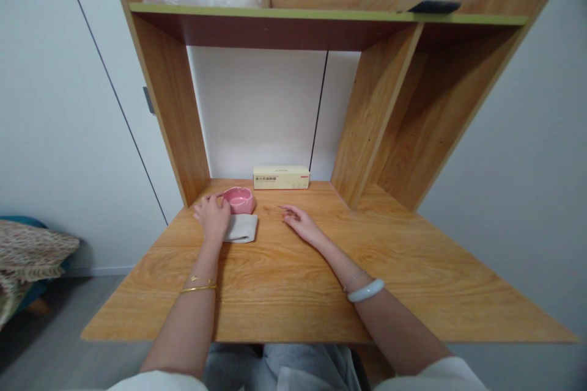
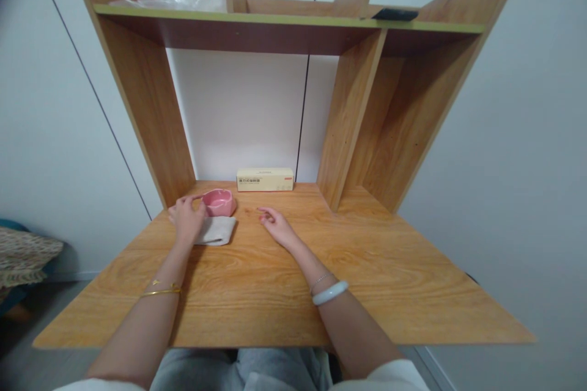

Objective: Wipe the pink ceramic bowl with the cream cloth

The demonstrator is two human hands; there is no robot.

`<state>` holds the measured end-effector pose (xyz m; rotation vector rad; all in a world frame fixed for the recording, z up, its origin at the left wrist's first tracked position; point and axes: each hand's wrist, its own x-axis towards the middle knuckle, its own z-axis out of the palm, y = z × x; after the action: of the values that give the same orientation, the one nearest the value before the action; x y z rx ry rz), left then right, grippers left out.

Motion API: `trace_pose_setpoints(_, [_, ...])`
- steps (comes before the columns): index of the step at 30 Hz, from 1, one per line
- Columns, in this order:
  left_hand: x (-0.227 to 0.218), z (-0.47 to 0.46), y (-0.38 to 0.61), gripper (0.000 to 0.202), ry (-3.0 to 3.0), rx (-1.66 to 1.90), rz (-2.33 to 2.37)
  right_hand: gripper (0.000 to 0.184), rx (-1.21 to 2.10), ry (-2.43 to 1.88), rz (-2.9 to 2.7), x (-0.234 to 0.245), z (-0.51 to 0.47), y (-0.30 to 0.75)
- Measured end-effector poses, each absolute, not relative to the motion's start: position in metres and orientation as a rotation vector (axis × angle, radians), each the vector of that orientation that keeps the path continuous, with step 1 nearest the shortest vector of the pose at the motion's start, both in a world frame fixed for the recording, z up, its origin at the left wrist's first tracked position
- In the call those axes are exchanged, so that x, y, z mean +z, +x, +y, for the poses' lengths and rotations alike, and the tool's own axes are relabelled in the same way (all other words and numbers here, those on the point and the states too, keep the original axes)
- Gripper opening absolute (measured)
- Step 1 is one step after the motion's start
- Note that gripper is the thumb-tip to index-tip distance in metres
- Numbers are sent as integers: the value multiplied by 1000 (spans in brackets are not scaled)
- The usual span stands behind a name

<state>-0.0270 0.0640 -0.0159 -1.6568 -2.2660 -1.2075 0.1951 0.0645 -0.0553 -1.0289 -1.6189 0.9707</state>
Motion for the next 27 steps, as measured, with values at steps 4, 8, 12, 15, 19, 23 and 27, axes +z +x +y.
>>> trace_pose_setpoints(4, [-24,70,-27,31,-1756,-1162,-2292,37,758,-980,-1893,-46,50,162])
trace_pose_setpoints(8, [-26,69,-25,30,-1849,-1123,-2246,50,594,-927,-2153,-41,40,133])
trace_pose_setpoints(12, [-24,67,-22,30,-1900,-1099,-2204,30,458,-987,-2277,-40,40,125])
trace_pose_setpoints(15, [-24,68,-22,31,-1925,-1101,-2194,24,363,-1091,-2279,-39,42,135])
trace_pose_setpoints(19, [-27,69,-23,31,-1926,-1155,-2201,18,230,-1300,-2173,-39,44,161])
trace_pose_setpoints(23, [-31,72,-23,31,-1897,-1258,-2223,15,155,-1452,-2065,-41,49,187])
trace_pose_setpoints(27, [-37,75,-24,33,-1847,-1360,-2253,17,126,-1476,-2040,-41,48,199])
